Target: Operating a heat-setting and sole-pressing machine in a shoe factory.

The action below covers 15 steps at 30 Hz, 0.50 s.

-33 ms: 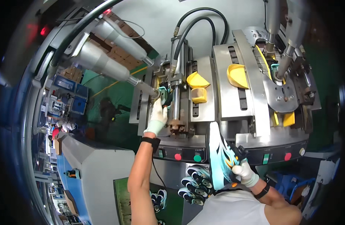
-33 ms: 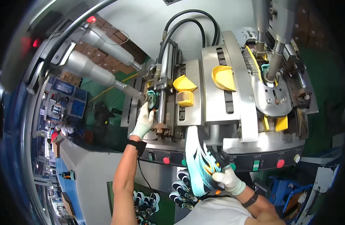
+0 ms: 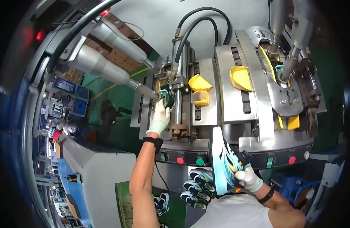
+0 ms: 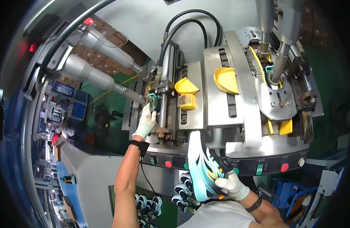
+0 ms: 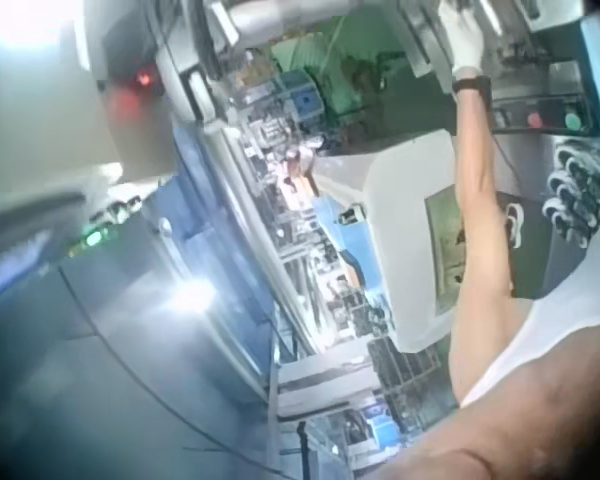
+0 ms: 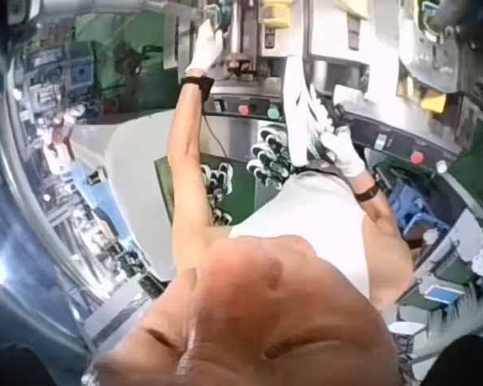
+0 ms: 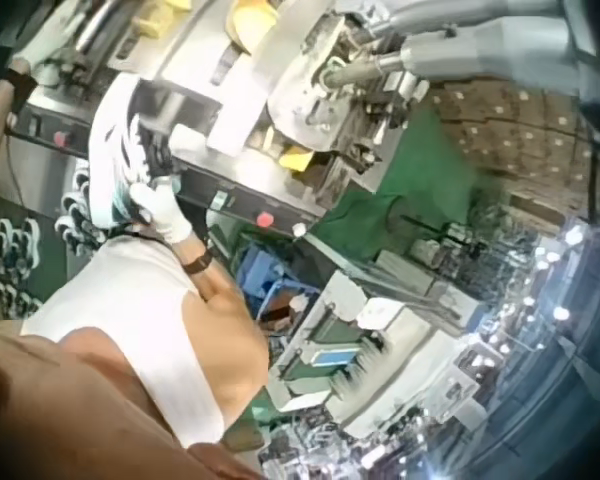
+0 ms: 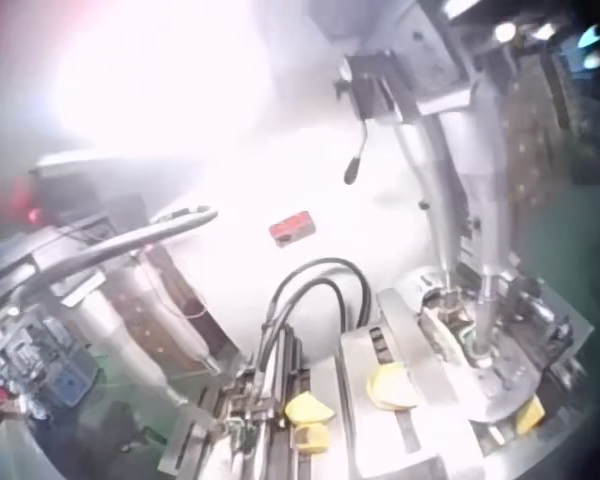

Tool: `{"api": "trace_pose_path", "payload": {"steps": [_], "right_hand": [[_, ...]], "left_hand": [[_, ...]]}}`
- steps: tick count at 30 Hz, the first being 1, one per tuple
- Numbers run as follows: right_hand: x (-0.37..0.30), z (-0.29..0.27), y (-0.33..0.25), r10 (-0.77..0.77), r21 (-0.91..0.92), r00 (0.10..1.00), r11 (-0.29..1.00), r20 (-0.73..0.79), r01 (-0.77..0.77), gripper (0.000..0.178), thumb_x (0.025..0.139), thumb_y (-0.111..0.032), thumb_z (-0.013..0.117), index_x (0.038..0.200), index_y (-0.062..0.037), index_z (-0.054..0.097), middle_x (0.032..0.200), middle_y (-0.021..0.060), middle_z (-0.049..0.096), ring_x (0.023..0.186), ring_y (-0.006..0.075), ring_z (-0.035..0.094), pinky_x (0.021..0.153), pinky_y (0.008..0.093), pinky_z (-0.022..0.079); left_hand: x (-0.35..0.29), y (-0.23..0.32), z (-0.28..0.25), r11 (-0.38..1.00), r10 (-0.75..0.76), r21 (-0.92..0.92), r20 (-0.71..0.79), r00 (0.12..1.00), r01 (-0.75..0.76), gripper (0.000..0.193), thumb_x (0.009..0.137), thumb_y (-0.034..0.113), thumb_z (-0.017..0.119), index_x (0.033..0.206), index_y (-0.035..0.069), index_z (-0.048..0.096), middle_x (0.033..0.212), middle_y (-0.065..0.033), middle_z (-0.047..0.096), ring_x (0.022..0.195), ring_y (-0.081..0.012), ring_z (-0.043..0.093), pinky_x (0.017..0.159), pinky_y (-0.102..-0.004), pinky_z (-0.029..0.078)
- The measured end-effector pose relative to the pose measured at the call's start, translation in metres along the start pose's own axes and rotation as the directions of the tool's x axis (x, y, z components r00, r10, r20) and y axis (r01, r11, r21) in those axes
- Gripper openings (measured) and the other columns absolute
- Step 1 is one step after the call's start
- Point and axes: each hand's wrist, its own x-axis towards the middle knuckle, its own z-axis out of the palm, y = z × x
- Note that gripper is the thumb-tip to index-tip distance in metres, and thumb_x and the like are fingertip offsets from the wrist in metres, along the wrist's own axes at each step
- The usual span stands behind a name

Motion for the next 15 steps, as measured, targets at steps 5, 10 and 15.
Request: {"api": "trace_pose_path", "payload": {"steps": [5,10,15], "right_hand": [[-0.015,-0.015,-0.018,0.046,-0.165,0.998,0.985,-0.047,-0.053,0.079,0.085,-0.013,0.079,0.152,-0.0014,0.039,0.142,0.0070,0.056,0.128,0.0171,0.054,0.109,0.0358,0.042],[-0.012,-0.018,-0.016,-0.006,-0.139,0.997,0.990,-0.083,-0.006,0.090,0.084,-0.013,0.082,0.156,-0.0020,0.029,0.148,0.0082,0.049,0.131,0.0176,0.050,0.111,0.0370,0.040],[0.003,-0.009,-0.017,-0.038,-0.158,0.983,0.987,-0.178,0.009,0.084,0.081,-0.006,0.078,0.153,-0.0018,0.036,0.142,0.0077,0.056,0.127,0.0189,0.055,0.109,0.0374,0.043]], "left_hand": [[0.072,0.006,0.058,0.968,-0.250,-0.009,0.042,0.967,0.251,0.087,0.089,0.019,0.069,0.154,-0.004,0.016,0.132,-0.0331,0.049,0.122,-0.0516,0.051,0.100,-0.0510,0.046],[0.114,-0.044,0.084,0.910,-0.400,0.173,0.117,0.909,0.378,0.072,0.078,0.024,0.082,0.133,0.004,0.042,0.129,-0.0300,0.053,0.117,-0.0470,0.058,0.099,-0.0485,0.049],[0.112,-0.007,0.039,0.925,-0.380,0.095,0.187,0.906,0.368,0.058,0.081,0.033,0.078,0.119,0.001,0.048,0.119,-0.0286,0.061,0.114,-0.0456,0.061,0.096,-0.0492,0.052]]}}
